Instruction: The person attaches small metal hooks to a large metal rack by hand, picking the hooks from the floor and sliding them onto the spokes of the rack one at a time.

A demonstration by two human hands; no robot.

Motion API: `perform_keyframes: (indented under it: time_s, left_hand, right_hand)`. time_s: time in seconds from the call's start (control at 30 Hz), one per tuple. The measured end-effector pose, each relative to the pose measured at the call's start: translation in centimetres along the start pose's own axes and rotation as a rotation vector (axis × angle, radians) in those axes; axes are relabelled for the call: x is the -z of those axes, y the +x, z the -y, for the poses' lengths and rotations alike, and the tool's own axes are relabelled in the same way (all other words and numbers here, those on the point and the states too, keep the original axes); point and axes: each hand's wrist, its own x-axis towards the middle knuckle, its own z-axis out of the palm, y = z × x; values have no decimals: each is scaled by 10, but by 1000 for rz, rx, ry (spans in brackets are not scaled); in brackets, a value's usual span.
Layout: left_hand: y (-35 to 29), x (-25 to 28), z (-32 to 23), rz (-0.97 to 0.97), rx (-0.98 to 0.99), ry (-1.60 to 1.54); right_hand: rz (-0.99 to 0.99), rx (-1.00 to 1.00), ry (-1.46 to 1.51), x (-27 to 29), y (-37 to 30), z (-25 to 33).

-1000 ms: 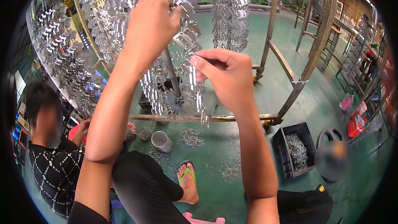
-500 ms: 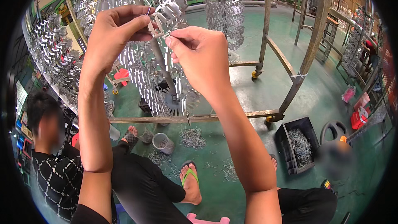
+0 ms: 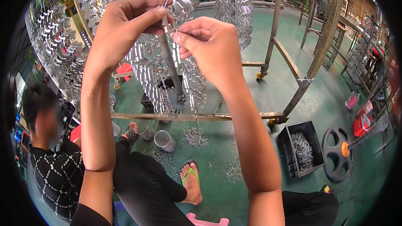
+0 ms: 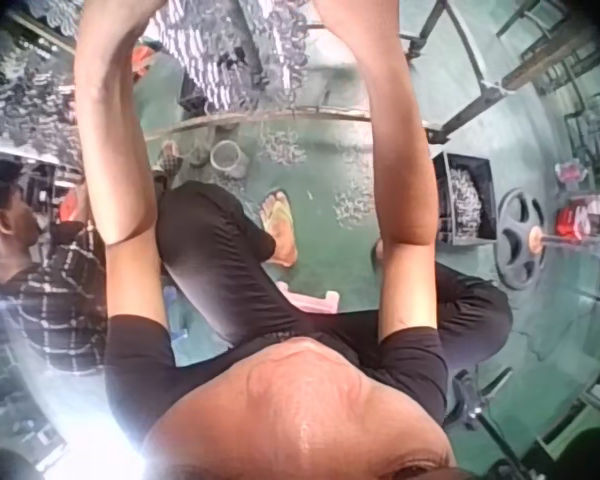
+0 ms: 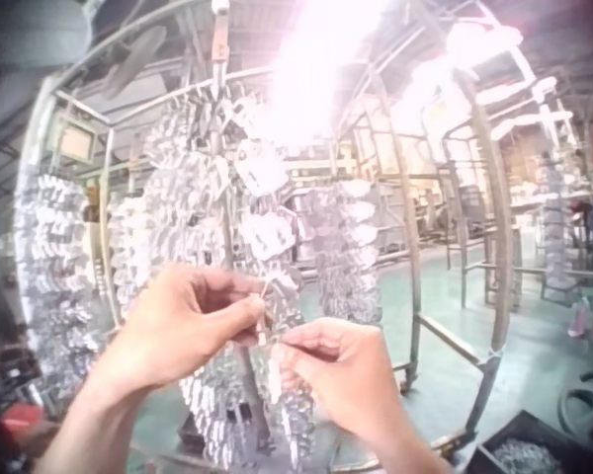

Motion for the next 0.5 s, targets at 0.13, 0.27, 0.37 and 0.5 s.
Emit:
perform_keyframes:
  time_s: [0.13,0.27,0.37,0.5]
  left_hand:
    - [-15,1,-2,-73,7,24]
    - [-52,-2,16,-84,99,-78]
    - [-93,-18,43,-27,253,-108]
    - [-142,-43,87,232,471,-4]
  right_hand:
    - [72,-5,7,0,2,-5]
    - [78,16,-84,1,5,-9]
    - [56,40,-53,-1,5,-12]
    - [40,29,-162,-7,3,-6]
